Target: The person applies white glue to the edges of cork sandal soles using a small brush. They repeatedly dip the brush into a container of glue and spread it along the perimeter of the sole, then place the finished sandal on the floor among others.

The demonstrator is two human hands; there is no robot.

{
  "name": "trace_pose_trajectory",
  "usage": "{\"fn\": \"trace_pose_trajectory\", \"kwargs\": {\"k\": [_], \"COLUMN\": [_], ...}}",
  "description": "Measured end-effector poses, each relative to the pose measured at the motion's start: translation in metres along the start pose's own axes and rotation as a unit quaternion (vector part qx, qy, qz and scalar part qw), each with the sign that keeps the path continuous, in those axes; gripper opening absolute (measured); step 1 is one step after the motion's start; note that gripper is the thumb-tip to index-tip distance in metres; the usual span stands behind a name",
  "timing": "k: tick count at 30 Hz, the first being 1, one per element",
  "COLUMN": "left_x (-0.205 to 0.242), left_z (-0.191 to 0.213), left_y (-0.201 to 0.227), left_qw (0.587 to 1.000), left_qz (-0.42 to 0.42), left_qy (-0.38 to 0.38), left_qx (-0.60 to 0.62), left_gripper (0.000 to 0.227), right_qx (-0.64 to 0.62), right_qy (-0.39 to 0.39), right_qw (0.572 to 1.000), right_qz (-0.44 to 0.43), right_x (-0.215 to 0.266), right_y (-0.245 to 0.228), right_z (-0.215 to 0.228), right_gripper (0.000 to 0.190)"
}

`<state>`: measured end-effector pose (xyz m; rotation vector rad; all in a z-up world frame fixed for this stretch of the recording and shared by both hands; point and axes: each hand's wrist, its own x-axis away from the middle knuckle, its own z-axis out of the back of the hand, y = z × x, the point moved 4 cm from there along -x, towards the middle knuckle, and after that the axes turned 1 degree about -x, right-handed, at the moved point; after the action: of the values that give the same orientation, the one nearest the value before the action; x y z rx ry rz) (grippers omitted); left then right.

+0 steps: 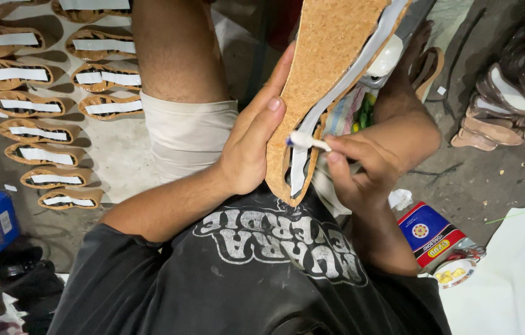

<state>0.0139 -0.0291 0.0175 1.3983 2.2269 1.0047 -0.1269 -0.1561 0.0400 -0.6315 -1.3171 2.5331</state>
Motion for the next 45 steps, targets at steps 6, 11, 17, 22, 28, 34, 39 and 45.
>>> {"fn": "trace_pose_trajectory", "kwargs": {"k": [6, 11, 17, 22, 28, 34, 39, 45], "left_x": [-0.002, -0.003, -0.004, 0.0, -0.01, -0.004, -0.003, -0.006], "left_z": [0.003, 0.008, 0.009, 0.011, 0.043, 0.066, 0.074, 0.082], "left_y": [-0.002, -0.007, -0.011, -0.017, -0.035, -0.019, -0.023, -0.028], "left_qw": [1.0, 0.999, 0.998, 0.998, 0.988, 0.978, 0.961, 0.976], "left_qz": [-0.002, -0.009, 0.006, 0.014, 0.084, 0.111, 0.169, 0.148], "left_qy": [-0.006, -0.006, -0.017, -0.017, 0.104, 0.066, 0.136, 0.126], "left_qx": [0.009, 0.042, 0.065, 0.062, 0.075, 0.166, 0.175, 0.098], "left_gripper": [0.058, 0.055, 0.055, 0.056, 0.054, 0.069, 0.078, 0.08], "right_qx": [-0.011, -0.063, -0.067, -0.068, -0.156, 0.248, 0.511, 0.485], "right_qy": [0.02, -0.053, -0.08, -0.071, -0.061, -0.003, -0.098, -0.12], "right_qw": [0.999, 0.995, 0.993, 0.995, 0.985, 0.963, 0.852, 0.864], "right_qz": [-0.023, 0.049, 0.054, 0.021, -0.029, -0.109, -0.062, -0.059], "right_x": [-0.001, -0.005, -0.01, -0.006, 0.002, -0.042, -0.068, -0.048], "right_y": [0.002, 0.0, 0.0, 0.012, 0.034, 0.101, 0.167, 0.138], "right_z": [-0.002, 0.004, 0.013, 0.012, 0.031, 0.063, 0.028, 0.053], "right_gripper": [0.016, 0.016, 0.016, 0.015, 0.01, 0.016, 0.011, 0.015]}}
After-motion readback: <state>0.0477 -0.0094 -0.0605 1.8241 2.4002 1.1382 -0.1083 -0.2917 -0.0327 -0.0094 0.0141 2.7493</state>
